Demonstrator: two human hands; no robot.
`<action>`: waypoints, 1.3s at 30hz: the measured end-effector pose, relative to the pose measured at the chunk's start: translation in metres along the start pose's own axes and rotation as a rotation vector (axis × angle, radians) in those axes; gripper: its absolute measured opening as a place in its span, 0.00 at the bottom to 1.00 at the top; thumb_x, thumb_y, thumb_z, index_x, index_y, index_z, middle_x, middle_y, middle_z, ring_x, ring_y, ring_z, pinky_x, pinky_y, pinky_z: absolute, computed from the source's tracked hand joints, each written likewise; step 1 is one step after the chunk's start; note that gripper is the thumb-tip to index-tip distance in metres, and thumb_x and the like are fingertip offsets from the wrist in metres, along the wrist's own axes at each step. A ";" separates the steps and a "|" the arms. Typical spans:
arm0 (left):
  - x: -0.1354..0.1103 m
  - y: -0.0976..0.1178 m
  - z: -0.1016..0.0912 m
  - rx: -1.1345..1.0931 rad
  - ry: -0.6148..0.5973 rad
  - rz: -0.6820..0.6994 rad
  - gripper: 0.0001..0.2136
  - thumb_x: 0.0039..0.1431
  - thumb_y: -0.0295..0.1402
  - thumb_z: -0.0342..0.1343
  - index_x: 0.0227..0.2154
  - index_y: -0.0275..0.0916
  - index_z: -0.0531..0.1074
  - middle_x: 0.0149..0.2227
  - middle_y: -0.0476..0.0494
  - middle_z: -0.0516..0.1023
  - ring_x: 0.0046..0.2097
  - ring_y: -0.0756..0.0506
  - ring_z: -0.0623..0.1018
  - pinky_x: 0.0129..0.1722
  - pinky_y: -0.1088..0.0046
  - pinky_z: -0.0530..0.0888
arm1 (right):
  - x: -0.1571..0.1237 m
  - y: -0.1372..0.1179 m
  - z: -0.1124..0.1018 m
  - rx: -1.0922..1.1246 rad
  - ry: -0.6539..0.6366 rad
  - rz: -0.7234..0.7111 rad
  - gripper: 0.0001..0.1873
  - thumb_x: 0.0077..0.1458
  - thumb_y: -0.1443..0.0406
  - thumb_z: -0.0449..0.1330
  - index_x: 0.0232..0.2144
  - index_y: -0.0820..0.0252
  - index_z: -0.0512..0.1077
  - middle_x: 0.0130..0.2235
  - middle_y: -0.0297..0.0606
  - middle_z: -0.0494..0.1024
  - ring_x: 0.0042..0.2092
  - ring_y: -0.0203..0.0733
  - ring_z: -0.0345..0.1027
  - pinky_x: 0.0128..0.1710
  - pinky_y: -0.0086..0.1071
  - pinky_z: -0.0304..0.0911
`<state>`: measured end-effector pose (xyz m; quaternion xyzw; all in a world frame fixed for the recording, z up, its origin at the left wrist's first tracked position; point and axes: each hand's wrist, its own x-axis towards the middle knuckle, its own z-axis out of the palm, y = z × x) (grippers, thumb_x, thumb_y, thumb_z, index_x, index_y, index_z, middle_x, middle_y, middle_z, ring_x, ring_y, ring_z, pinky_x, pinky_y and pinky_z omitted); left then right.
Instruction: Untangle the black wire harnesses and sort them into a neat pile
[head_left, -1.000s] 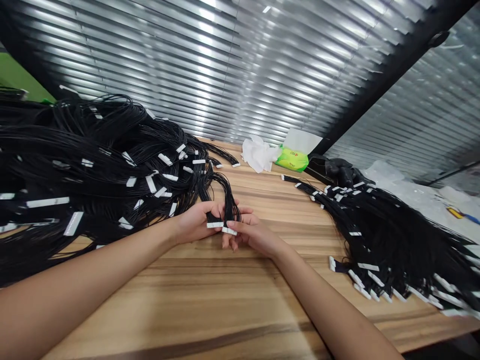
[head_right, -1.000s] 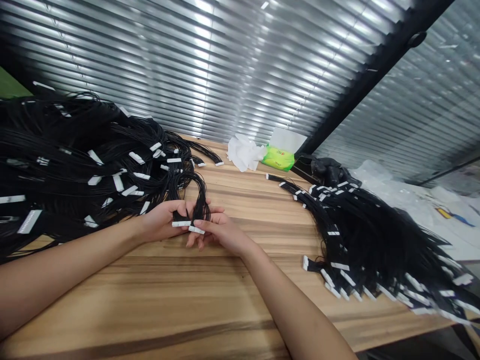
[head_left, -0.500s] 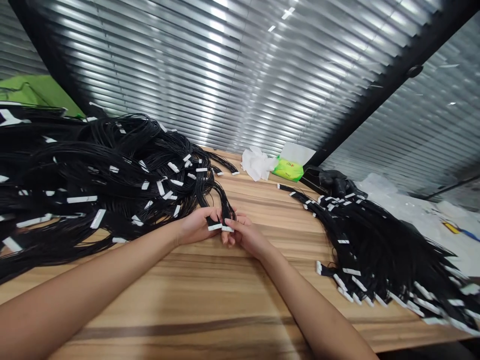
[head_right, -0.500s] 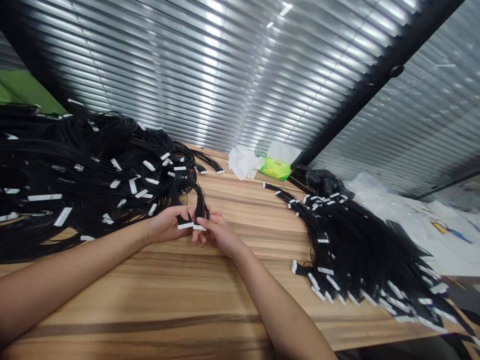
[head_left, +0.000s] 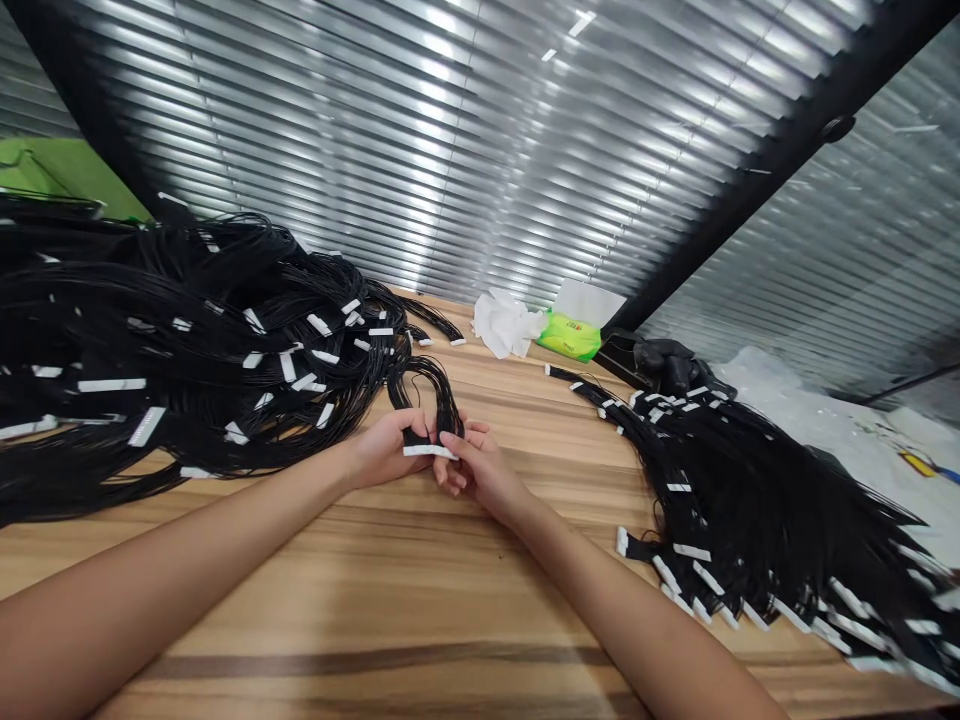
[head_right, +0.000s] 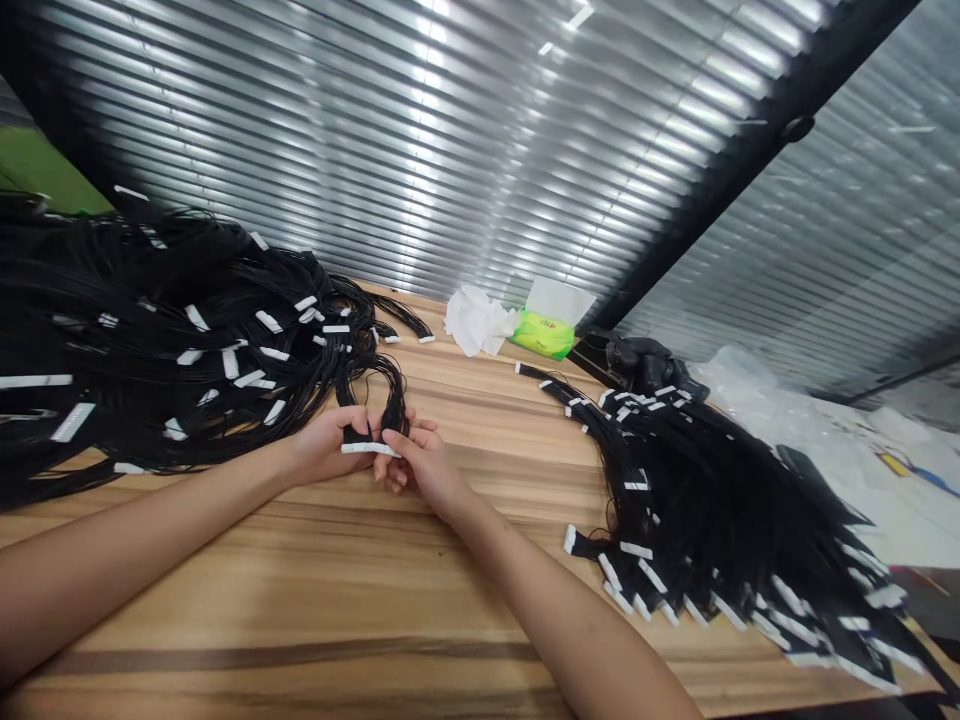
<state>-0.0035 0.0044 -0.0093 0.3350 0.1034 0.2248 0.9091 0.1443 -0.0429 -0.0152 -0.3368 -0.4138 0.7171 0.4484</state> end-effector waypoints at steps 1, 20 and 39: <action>-0.001 0.000 0.000 0.003 0.025 0.005 0.19 0.40 0.27 0.46 0.37 0.30 0.73 0.37 0.36 0.81 0.26 0.40 0.78 0.38 0.53 0.73 | 0.000 0.000 0.002 0.011 0.018 0.002 0.16 0.48 0.53 0.64 0.25 0.61 0.70 0.18 0.32 0.74 0.16 0.29 0.49 0.16 0.26 0.51; 0.022 -0.004 0.009 0.251 0.145 0.150 0.20 0.51 0.37 0.50 0.47 0.34 0.65 0.52 0.32 0.73 0.32 0.44 0.79 0.12 0.79 0.65 | -0.012 0.008 0.020 0.098 0.336 -0.094 0.15 0.48 0.56 0.64 0.23 0.63 0.78 0.27 0.43 0.79 0.25 0.35 0.63 0.24 0.29 0.57; 0.032 0.002 0.009 0.957 0.682 0.493 0.13 0.48 0.42 0.62 0.22 0.34 0.74 0.21 0.49 0.73 0.24 0.51 0.68 0.25 0.77 0.65 | -0.004 0.005 -0.013 -0.001 0.682 -0.355 0.16 0.46 0.55 0.65 0.23 0.62 0.71 0.21 0.29 0.69 0.24 0.32 0.56 0.27 0.30 0.52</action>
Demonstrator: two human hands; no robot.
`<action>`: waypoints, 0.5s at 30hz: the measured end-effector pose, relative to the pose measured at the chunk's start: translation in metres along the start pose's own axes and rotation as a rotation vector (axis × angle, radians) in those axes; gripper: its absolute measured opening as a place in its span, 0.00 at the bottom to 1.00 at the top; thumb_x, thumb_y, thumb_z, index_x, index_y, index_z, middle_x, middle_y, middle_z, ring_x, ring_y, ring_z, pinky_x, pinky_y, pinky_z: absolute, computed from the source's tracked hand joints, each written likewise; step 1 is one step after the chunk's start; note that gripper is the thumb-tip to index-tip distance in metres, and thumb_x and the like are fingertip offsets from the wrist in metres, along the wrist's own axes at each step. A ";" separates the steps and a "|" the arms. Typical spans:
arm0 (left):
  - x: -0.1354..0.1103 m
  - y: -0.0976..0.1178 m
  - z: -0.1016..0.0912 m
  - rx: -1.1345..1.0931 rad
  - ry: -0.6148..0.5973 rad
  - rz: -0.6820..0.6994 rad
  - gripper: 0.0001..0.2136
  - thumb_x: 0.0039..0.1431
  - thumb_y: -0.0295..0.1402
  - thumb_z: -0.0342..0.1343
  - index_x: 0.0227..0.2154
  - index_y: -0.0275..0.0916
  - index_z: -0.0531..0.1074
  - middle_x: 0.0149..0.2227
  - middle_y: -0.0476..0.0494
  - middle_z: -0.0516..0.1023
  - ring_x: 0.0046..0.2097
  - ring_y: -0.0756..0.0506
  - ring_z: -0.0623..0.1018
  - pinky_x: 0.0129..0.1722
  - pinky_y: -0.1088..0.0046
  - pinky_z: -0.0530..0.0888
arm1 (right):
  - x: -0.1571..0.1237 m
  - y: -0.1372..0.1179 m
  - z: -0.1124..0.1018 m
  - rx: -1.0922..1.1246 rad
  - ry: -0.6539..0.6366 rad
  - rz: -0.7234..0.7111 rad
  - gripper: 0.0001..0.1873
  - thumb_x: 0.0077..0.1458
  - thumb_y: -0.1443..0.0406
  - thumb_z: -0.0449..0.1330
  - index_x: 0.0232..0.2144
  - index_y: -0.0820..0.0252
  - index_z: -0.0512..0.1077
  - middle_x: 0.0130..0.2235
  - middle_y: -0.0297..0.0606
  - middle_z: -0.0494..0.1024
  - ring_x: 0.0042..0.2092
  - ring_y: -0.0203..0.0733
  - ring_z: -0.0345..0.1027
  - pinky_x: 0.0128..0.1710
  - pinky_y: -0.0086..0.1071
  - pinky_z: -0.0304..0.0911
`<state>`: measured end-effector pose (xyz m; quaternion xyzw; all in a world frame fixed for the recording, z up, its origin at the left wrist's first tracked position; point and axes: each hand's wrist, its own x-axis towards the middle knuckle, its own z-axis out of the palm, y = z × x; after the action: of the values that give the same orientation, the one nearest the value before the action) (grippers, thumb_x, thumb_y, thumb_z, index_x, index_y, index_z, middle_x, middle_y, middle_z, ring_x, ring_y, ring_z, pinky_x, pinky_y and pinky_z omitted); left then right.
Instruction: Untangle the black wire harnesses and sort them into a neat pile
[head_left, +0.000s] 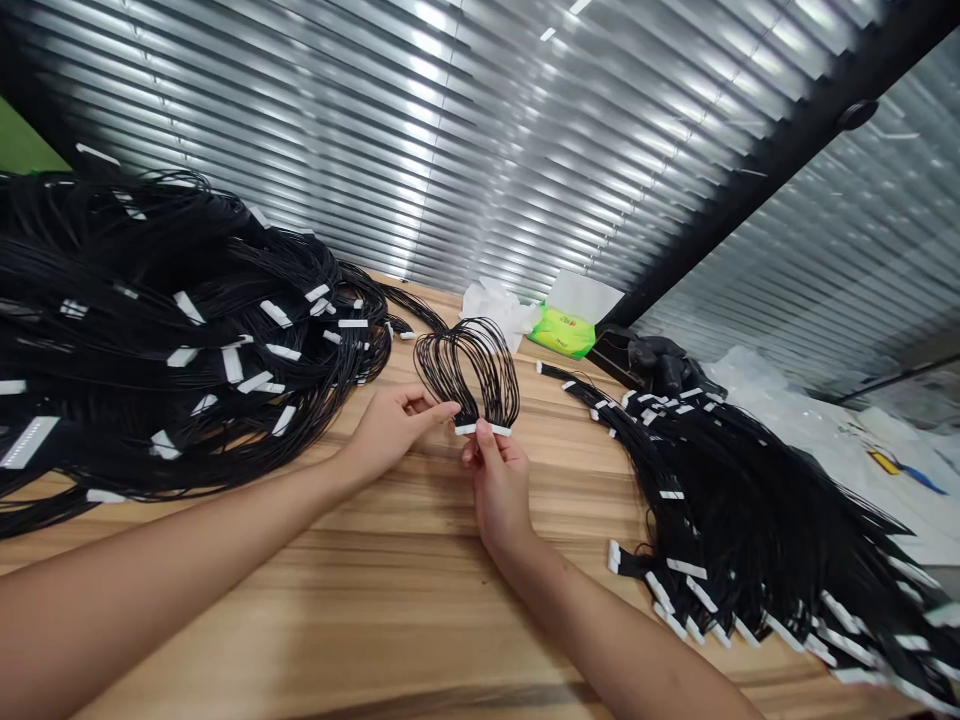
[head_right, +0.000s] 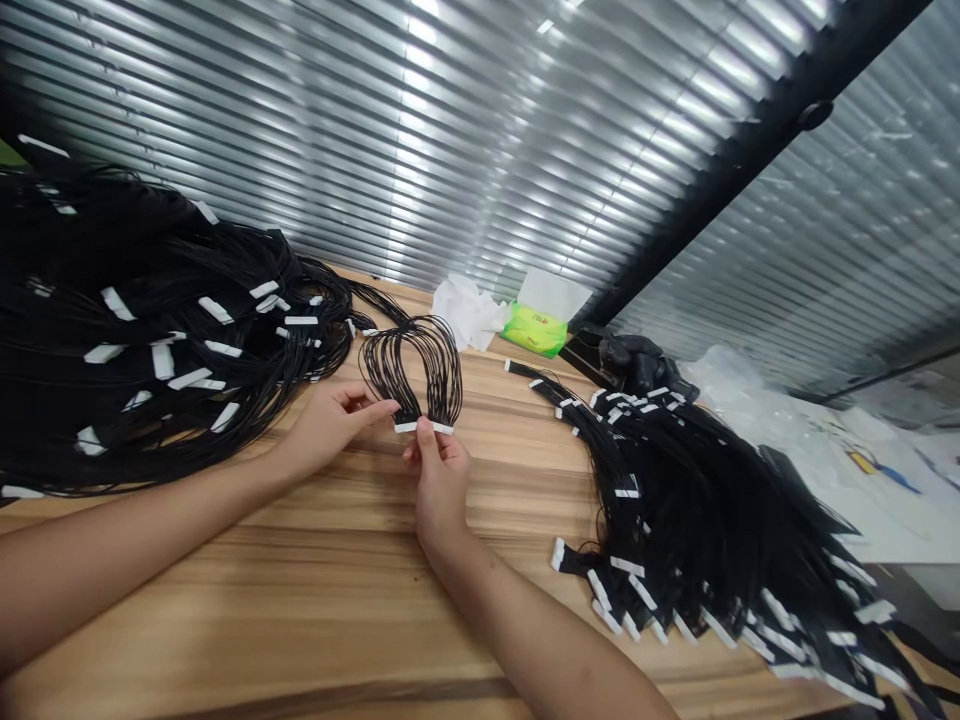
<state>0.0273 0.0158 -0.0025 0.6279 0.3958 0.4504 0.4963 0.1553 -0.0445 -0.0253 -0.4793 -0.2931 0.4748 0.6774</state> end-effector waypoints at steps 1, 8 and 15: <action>0.000 0.001 0.000 0.013 0.004 0.015 0.12 0.48 0.40 0.62 0.22 0.35 0.74 0.20 0.50 0.73 0.24 0.51 0.68 0.25 0.77 0.64 | 0.000 0.000 0.000 0.001 0.008 -0.004 0.16 0.46 0.54 0.66 0.23 0.61 0.71 0.20 0.29 0.69 0.24 0.32 0.56 0.27 0.30 0.51; -0.001 0.004 0.002 -0.151 0.046 0.061 0.09 0.50 0.37 0.61 0.24 0.36 0.74 0.25 0.50 0.74 0.26 0.52 0.68 0.28 0.77 0.66 | 0.003 0.000 -0.001 -0.008 0.018 -0.031 0.16 0.46 0.54 0.65 0.25 0.62 0.71 0.22 0.29 0.70 0.24 0.32 0.53 0.27 0.30 0.50; 0.009 -0.009 -0.005 -0.622 0.286 -0.121 0.11 0.55 0.39 0.55 0.26 0.38 0.64 0.15 0.55 0.62 0.22 0.52 0.65 0.25 0.79 0.65 | 0.005 -0.003 0.000 0.057 0.015 0.001 0.16 0.46 0.54 0.65 0.25 0.60 0.69 0.21 0.27 0.67 0.24 0.32 0.50 0.26 0.29 0.49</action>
<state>0.0249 0.0275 -0.0088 0.3526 0.3415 0.6025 0.6293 0.1579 -0.0398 -0.0229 -0.4635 -0.2742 0.4797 0.6927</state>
